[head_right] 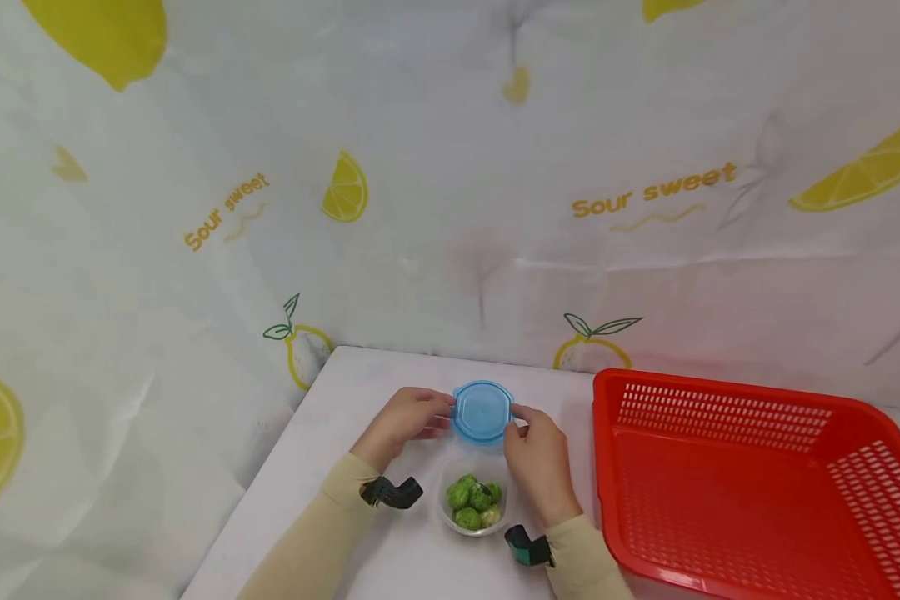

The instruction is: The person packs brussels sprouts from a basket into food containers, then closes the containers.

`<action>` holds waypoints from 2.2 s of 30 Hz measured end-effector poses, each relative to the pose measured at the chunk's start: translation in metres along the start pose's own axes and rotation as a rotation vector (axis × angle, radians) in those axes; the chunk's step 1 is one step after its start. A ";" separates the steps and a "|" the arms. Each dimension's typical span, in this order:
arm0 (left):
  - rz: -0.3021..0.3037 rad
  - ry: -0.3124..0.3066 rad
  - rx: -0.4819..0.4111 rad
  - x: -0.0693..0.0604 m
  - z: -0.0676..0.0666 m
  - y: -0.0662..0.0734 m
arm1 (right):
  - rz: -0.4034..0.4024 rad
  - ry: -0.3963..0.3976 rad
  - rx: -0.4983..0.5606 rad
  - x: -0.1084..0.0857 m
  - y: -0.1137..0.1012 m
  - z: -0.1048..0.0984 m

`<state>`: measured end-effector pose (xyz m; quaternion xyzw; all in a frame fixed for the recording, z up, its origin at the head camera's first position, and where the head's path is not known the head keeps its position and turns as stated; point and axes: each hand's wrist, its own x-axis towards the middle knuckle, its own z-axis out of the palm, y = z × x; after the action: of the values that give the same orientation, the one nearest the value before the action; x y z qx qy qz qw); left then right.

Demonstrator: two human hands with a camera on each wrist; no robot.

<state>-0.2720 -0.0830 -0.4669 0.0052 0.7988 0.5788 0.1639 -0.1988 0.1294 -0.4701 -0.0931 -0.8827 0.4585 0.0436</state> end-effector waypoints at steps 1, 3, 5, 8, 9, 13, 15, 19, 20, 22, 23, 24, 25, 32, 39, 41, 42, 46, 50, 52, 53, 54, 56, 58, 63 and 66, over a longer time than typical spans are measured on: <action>0.019 0.008 -0.001 -0.003 -0.002 0.001 | -0.011 0.010 0.007 -0.004 -0.003 -0.002; 0.067 0.012 -0.009 -0.009 -0.005 0.002 | -0.029 0.028 0.032 -0.011 -0.009 -0.006; 0.120 0.000 -0.039 -0.014 -0.008 0.005 | -0.035 0.048 0.056 -0.018 -0.014 -0.013; 0.181 -0.037 -0.103 -0.023 -0.012 0.009 | -0.042 0.065 0.111 -0.027 -0.022 -0.023; 0.197 -0.048 -0.122 -0.026 -0.013 0.010 | -0.046 0.065 0.134 -0.030 -0.024 -0.027; 0.220 -0.074 -0.193 -0.040 -0.018 0.012 | -0.054 0.021 0.195 -0.040 -0.029 -0.036; 0.215 -0.093 -0.220 -0.047 -0.020 0.009 | -0.063 0.003 0.204 -0.045 -0.030 -0.038; 0.199 -0.122 -0.242 -0.059 -0.020 0.003 | -0.093 -0.016 0.216 -0.057 -0.025 -0.039; 0.200 -0.128 -0.249 -0.062 -0.020 0.001 | -0.102 -0.020 0.227 -0.060 -0.023 -0.038; 0.204 -0.138 -0.267 -0.067 -0.019 -0.001 | -0.109 -0.028 0.248 -0.064 -0.019 -0.037; 0.207 -0.145 -0.273 -0.069 -0.018 -0.002 | -0.113 -0.028 0.260 -0.067 -0.017 -0.037; 0.211 -0.151 -0.279 -0.071 -0.018 -0.003 | -0.114 -0.027 0.269 -0.069 -0.016 -0.036; 0.212 -0.158 -0.286 -0.071 -0.017 -0.005 | -0.115 -0.025 0.275 -0.069 -0.013 -0.035; 0.214 -0.149 -0.317 -0.071 -0.016 -0.007 | -0.166 0.024 0.256 -0.069 -0.006 -0.032; 0.161 -0.135 -0.335 -0.074 -0.016 -0.007 | -0.159 0.034 0.262 -0.068 -0.006 -0.031; 0.147 -0.131 -0.343 -0.075 -0.016 -0.006 | -0.160 0.039 0.257 -0.067 -0.006 -0.031; 0.140 -0.132 -0.348 -0.076 -0.016 -0.006 | -0.160 0.039 0.246 -0.068 -0.005 -0.031; 0.104 -0.135 -0.347 -0.079 -0.016 -0.010 | -0.140 0.032 0.216 -0.071 -0.001 -0.029; 0.094 -0.147 -0.338 -0.077 -0.016 -0.014 | -0.131 0.040 0.220 -0.071 0.001 -0.027; 0.098 -0.152 -0.331 -0.074 -0.016 -0.013 | -0.139 0.049 0.228 -0.070 0.000 -0.028; 0.100 -0.157 -0.323 -0.073 -0.016 -0.012 | -0.144 0.052 0.227 -0.069 0.000 -0.028; 0.103 -0.160 -0.313 -0.072 -0.016 -0.011 | -0.148 0.050 0.228 -0.068 -0.001 -0.029; 0.098 -0.164 -0.290 -0.072 -0.016 -0.011 | -0.139 0.034 0.225 -0.068 -0.001 -0.028; 0.089 -0.167 -0.272 -0.072 -0.016 -0.012 | -0.119 0.014 0.224 -0.069 -0.001 -0.028; 0.068 -0.158 -0.231 -0.074 -0.017 -0.015 | -0.071 -0.032 0.266 -0.071 0.002 -0.025; 0.050 -0.152 -0.200 -0.074 -0.016 -0.015 | -0.048 -0.052 0.266 -0.073 0.005 -0.023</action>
<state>-0.2034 -0.1175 -0.4578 0.0528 0.7218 0.6576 0.2092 -0.1228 0.1359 -0.4601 -0.0536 -0.8169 0.5726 0.0436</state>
